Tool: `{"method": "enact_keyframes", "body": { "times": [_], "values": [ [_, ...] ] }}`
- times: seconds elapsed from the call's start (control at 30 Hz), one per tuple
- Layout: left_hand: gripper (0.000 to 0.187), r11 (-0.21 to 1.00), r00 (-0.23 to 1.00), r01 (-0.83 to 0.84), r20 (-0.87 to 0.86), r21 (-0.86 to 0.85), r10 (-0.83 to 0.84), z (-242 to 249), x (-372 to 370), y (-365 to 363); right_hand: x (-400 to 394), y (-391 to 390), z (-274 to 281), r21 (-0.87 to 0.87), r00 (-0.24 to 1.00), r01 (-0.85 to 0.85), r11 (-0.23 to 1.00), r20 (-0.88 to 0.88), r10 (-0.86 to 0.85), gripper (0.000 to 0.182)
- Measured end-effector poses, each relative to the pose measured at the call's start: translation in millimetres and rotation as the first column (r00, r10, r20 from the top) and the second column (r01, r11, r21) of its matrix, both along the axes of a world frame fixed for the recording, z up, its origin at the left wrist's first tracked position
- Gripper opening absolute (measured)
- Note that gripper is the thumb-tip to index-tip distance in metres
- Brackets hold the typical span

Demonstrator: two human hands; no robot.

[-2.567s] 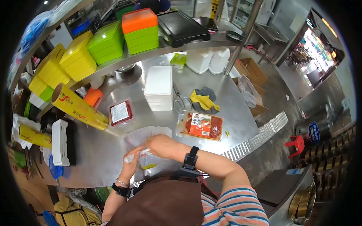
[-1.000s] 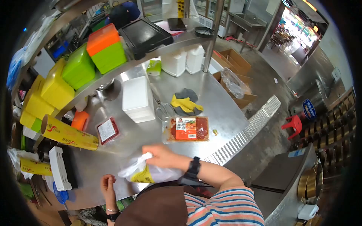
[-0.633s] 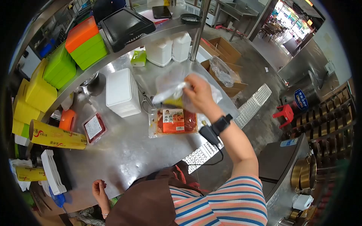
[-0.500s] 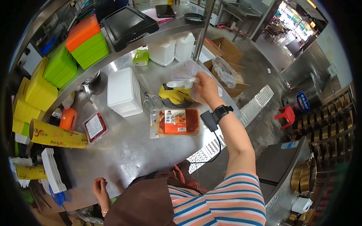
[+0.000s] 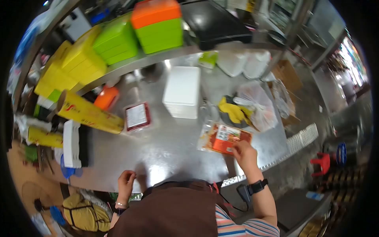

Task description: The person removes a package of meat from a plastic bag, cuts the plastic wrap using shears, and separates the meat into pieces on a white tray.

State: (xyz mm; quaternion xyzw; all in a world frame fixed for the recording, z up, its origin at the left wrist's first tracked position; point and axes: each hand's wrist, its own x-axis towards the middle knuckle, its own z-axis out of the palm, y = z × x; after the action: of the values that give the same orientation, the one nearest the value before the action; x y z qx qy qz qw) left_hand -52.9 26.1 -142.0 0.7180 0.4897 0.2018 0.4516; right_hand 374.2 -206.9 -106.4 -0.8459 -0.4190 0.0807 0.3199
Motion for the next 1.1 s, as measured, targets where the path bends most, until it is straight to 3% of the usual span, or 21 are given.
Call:
{"method": "enact_keyframes", "body": {
  "times": [0.1,0.17,0.27,0.4,0.43,0.47,0.5,0.57,0.63,0.73,0.77,0.83,0.93,0.97,1.03,1.1],
  "values": [
    [0.011,0.986,0.993,0.085,-0.089,0.142,-0.073,21,17,1,-32,52,0,0.022,0.960,-0.258,0.966,-0.107,0.259,0.012],
    [0.012,0.984,0.993,0.098,-0.087,0.146,-0.086,24,17,1,-53,88,5,0.034,0.897,-0.426,0.904,-0.116,0.427,0.016],
    [0.012,0.985,0.996,0.053,-0.081,0.167,-0.040,18,4,-2,-76,141,3,0.059,0.807,-0.566,0.822,-0.165,0.568,0.018],
    [0.013,0.998,0.996,-0.050,-0.076,0.049,0.054,6,-22,-13,-95,218,-44,0.126,0.767,-0.586,0.800,-0.233,0.598,0.029],
    [0.013,0.996,0.994,-0.084,-0.065,0.008,0.085,2,-27,-15,-100,239,-52,0.057,0.734,-0.467,0.882,-0.532,0.423,0.033],
    [0.013,0.995,0.991,-0.101,-0.085,-0.008,0.100,1,-31,-17,-103,257,-61,-0.056,0.614,-0.364,0.930,-0.765,0.194,0.037],
    [0.013,0.994,0.991,-0.111,-0.081,-0.002,0.111,1,-34,-18,-104,273,-72,-0.050,0.614,-0.373,0.927,-0.762,0.206,0.037],
    [0.014,0.990,0.989,-0.130,-0.072,-0.055,0.126,4,-40,-21,-110,303,-86,-0.045,0.221,-0.209,0.977,-0.975,0.002,0.039],
    [0.015,0.988,0.985,-0.148,-0.095,-0.050,0.142,10,-47,-21,-120,322,-93,-0.086,0.245,-0.173,0.981,-0.969,-0.042,0.033],
    [0.015,0.986,0.986,-0.166,0.004,-0.029,0.166,-11,-63,-20,-126,320,-99,0.031,0.342,-0.149,0.988,-0.936,0.081,0.021],
    [0.013,0.971,0.978,-0.204,0.015,-0.124,0.208,-3,-61,-18,-126,309,-87,0.073,0.381,-0.213,0.974,-0.912,0.152,0.022],
    [0.018,0.928,0.947,-0.173,0.205,-0.329,0.249,-20,-70,-9,-129,277,-59,0.205,0.259,-0.257,0.945,-0.927,0.272,0.022],
    [0.040,0.795,0.890,-0.098,0.304,-0.599,0.339,15,-26,10,-137,226,-43,0.298,0.073,-0.432,0.852,-0.930,0.362,0.021],
    [0.040,0.793,0.895,-0.084,0.304,-0.603,0.326,18,-6,17,-143,213,-38,0.292,0.081,-0.419,0.860,-0.931,0.356,0.021],
    [0.043,0.506,0.680,0.246,0.519,-0.827,0.517,10,25,25,-154,189,-27,0.275,-0.043,-0.588,0.761,-0.950,0.311,0.024],
    [0.043,0.491,0.767,0.151,0.415,-0.858,0.489,-29,33,33,-157,173,-14,0.237,0.034,-0.751,0.616,-0.918,0.395,0.025]
  ]
}}
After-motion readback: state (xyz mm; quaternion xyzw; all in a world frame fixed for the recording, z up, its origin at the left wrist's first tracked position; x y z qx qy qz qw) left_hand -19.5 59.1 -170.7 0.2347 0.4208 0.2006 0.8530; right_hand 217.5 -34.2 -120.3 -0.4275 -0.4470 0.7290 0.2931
